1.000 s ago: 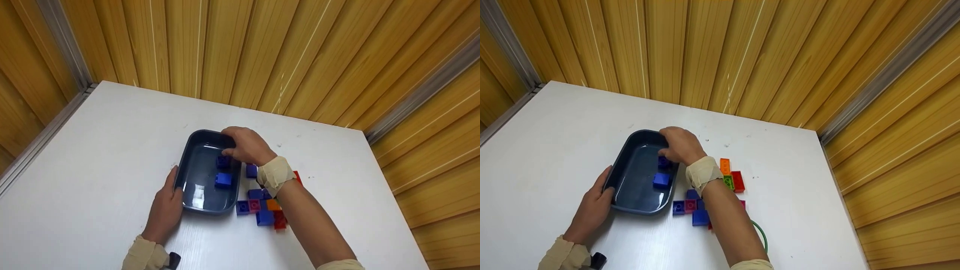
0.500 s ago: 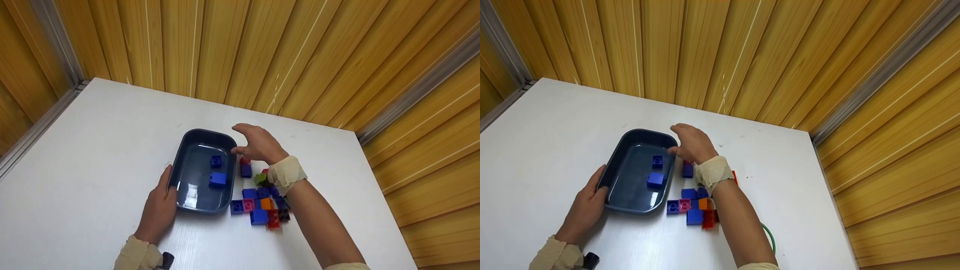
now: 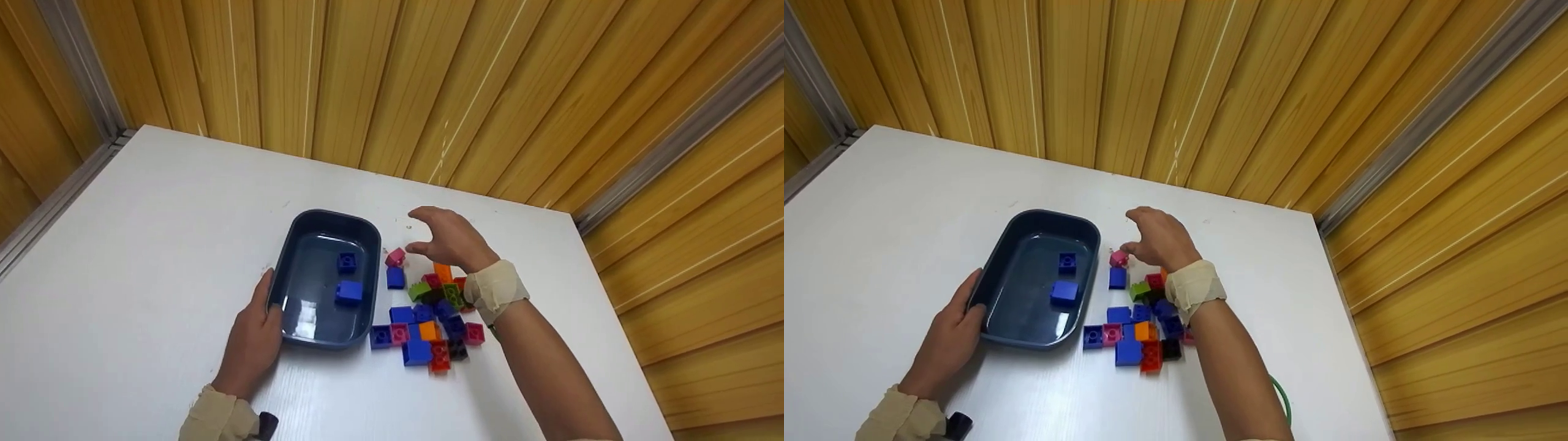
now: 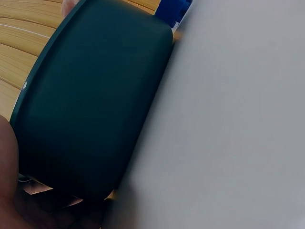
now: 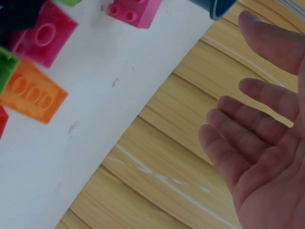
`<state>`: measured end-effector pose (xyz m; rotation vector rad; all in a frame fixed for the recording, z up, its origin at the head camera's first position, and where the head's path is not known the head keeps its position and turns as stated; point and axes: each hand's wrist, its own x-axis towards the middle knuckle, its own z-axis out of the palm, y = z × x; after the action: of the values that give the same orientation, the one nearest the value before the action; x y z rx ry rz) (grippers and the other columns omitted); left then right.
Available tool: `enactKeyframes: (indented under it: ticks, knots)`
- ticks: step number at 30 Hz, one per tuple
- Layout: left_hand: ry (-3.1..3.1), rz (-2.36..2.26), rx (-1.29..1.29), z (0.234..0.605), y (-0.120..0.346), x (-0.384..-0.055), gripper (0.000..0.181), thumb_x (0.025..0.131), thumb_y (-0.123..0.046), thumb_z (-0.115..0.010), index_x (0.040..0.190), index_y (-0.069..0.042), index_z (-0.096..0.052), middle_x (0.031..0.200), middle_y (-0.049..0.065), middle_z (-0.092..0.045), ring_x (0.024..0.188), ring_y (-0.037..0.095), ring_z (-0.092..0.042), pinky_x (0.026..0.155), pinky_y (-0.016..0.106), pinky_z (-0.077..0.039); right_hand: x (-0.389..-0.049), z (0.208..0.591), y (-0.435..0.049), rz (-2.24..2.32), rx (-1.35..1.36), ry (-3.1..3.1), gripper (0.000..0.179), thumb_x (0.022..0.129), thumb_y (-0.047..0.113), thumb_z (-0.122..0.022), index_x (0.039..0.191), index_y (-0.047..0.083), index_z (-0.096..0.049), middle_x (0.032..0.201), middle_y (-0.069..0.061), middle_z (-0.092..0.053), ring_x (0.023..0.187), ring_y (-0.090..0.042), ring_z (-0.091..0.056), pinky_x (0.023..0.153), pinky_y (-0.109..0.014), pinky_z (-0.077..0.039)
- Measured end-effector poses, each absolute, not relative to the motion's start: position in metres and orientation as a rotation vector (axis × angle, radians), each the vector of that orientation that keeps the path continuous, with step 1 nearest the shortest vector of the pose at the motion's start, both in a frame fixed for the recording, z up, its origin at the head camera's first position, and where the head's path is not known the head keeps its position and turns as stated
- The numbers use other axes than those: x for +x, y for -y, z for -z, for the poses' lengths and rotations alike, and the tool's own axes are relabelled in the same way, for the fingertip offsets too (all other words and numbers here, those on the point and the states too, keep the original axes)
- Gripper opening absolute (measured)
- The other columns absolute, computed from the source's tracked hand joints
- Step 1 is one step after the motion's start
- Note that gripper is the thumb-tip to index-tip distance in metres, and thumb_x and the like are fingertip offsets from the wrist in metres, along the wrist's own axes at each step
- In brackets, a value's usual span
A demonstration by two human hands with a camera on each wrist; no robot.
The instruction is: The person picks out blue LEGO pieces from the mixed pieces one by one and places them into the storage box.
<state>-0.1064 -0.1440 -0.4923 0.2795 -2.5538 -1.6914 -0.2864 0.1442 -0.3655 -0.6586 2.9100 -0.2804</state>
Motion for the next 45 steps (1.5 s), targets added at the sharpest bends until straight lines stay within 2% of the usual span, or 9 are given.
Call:
enactKeyframes:
  ticks: [6, 12, 17, 22, 30, 35, 42, 45]
  knots:
    - [2.555, 1.695, 0.298, 0.492, 0.147, -0.104, 0.063, 0.108, -0.016, -0.034, 0.168, -0.013, -0.017, 0.174, 0.013, -0.023, 0.160, 0.032, -0.024, 0.128, 0.055, -0.024, -0.281, 0.374, -0.147, 0.254, -0.601, -2.877, 0.063, 0.091, 0.037, -0.081, 0.148, 0.019, -0.060, 0.153, -0.007, -0.059, 0.144, -0.032, -0.054, 0.120, -0.054, -0.041]
    - [2.549, 1.701, 0.297, 0.492, 0.147, -0.105, 0.063, 0.108, -0.017, -0.034, 0.168, -0.013, -0.016, 0.174, 0.012, -0.022, 0.161, 0.031, -0.022, 0.129, 0.055, -0.023, -0.274, 0.393, -0.143, 0.252, -0.625, -2.787, 0.051, 0.092, 0.032, -0.081, 0.138, 0.015, -0.068, 0.139, -0.009, -0.070, 0.130, -0.031, -0.064, 0.113, -0.051, -0.049]
    - [2.545, 1.689, 0.290, 0.492, 0.146, -0.106, 0.062, 0.109, -0.017, -0.033, 0.168, -0.013, -0.017, 0.174, 0.012, -0.023, 0.160, 0.032, -0.024, 0.128, 0.055, -0.024, -0.270, 0.410, -0.136, 0.213, -0.706, -2.754, 0.044, 0.090, 0.027, -0.082, 0.132, 0.017, -0.073, 0.131, -0.005, -0.075, 0.122, -0.027, -0.068, 0.112, -0.048, -0.050]
    - [2.557, 1.689, 0.302, 0.492, 0.146, -0.105, 0.062, 0.108, -0.016, -0.033, 0.168, -0.014, -0.017, 0.173, 0.014, -0.024, 0.160, 0.033, -0.026, 0.128, 0.056, -0.025, -0.267, 0.419, -0.127, 0.178, -0.745, -2.737, 0.045, 0.089, 0.024, -0.083, 0.132, 0.017, -0.071, 0.126, -0.005, -0.075, 0.112, -0.024, -0.066, 0.111, -0.047, -0.051]
    - [2.545, 1.687, 0.281, 0.492, 0.146, -0.106, 0.062, 0.108, -0.016, -0.035, 0.168, -0.013, -0.018, 0.172, 0.016, -0.028, 0.158, 0.032, -0.029, 0.126, 0.057, -0.029, -0.266, 0.426, -0.122, 0.129, -0.796, -2.719, 0.051, 0.088, 0.019, -0.083, 0.138, 0.019, -0.069, 0.126, -0.005, -0.075, 0.107, -0.025, -0.067, 0.107, -0.048, -0.055]
    - [2.549, 1.686, 0.277, 0.493, 0.144, -0.107, 0.062, 0.108, -0.016, -0.034, 0.168, -0.013, -0.018, 0.171, 0.016, -0.028, 0.157, 0.033, -0.030, 0.126, 0.057, -0.030, -0.268, 0.430, -0.120, 0.116, -0.764, -2.710, 0.038, 0.090, 0.015, -0.081, 0.128, 0.016, -0.073, 0.109, -0.005, -0.075, 0.092, -0.024, -0.064, 0.097, -0.042, -0.058]
    - [2.546, 1.695, 0.277, 0.493, 0.144, -0.107, 0.062, 0.108, -0.016, -0.034, 0.168, -0.013, -0.018, 0.172, 0.016, -0.028, 0.158, 0.033, -0.030, 0.126, 0.056, -0.028, -0.268, 0.430, -0.120, 0.127, -0.782, -2.686, 0.029, 0.090, 0.012, -0.080, 0.118, 0.014, -0.075, 0.098, -0.005, -0.072, 0.086, -0.023, -0.065, 0.084, -0.037, -0.060]
    - [2.549, 1.697, 0.280, 0.492, 0.144, -0.107, 0.062, 0.108, -0.017, -0.034, 0.168, -0.013, -0.017, 0.172, 0.016, -0.027, 0.158, 0.033, -0.028, 0.127, 0.056, -0.028, -0.268, 0.425, -0.121, 0.137, -0.775, -2.688, 0.036, 0.089, 0.010, -0.078, 0.125, 0.016, -0.075, 0.107, -0.005, -0.075, 0.092, -0.024, -0.066, 0.092, -0.040, -0.060]
